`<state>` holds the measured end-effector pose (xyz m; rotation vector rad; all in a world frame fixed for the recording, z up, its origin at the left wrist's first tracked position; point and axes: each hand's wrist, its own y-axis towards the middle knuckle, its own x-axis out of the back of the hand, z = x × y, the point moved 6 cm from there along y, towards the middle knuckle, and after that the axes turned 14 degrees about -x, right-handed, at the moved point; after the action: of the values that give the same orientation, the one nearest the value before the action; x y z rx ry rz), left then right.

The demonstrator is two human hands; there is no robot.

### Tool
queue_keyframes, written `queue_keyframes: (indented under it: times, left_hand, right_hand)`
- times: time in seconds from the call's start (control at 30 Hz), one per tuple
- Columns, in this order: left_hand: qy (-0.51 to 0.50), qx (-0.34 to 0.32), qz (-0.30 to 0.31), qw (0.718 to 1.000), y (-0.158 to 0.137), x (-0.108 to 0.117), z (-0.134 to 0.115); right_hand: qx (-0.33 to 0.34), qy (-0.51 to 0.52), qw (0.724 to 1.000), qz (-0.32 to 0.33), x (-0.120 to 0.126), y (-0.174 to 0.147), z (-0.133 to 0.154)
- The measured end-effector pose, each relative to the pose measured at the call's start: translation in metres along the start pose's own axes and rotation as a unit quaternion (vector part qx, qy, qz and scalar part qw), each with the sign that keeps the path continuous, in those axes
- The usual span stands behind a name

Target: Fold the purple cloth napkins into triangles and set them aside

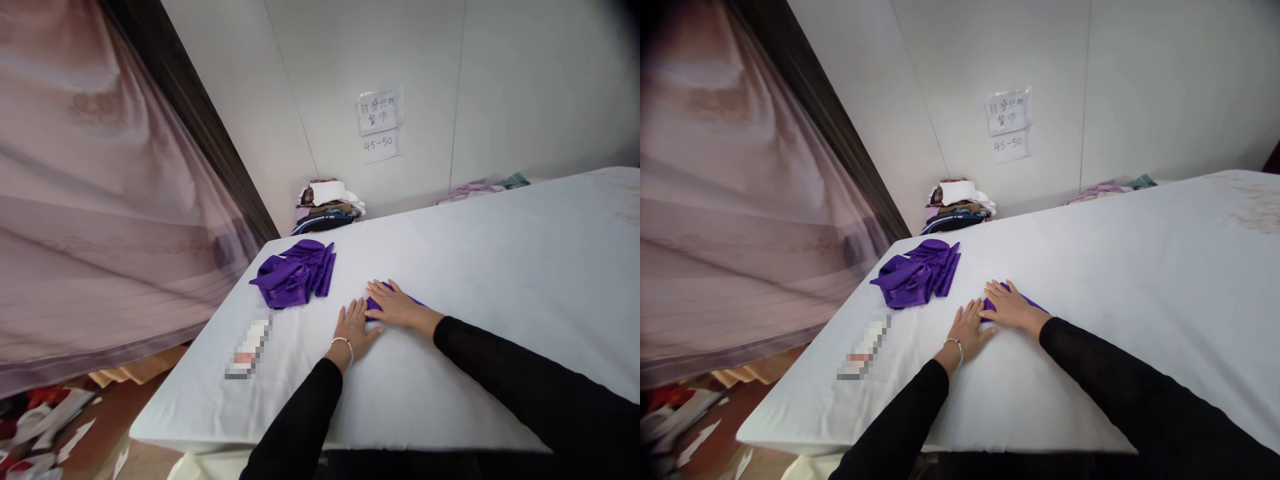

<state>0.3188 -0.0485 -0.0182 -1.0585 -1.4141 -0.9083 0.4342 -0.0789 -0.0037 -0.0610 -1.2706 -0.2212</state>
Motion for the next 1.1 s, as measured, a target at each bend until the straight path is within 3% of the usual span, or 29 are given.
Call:
queue_keyframes:
  times: [0.2,0.47,0.67,0.9,1.1]
  left_hand:
    - [-0.003,-0.007,-0.007,1.000,-0.001,-0.001,0.000]
    - [-0.013,-0.003,0.005,1.000,0.000,0.001,0.000]
    - [-0.004,0.025,0.004,1.000,0.009,0.012,-0.005]
    - [-0.005,-0.046,-0.026,0.999,0.055,0.009,-0.043]
    - [-0.012,-0.048,-0.016,0.999,0.049,-0.001,-0.029]
  right_hand:
    - [0.003,-0.001,1.000,-0.008,-0.011,-0.011,-0.027]
    - [-0.020,-0.006,1.000,-0.009,-0.005,-0.038,-0.050]
    - [-0.031,0.004,0.999,-0.014,0.001,-0.050,-0.057]
    - [-0.029,0.010,0.999,-0.014,-0.001,-0.050,-0.059]
    - [-0.037,-0.001,0.999,-0.007,0.000,-0.050,-0.059]
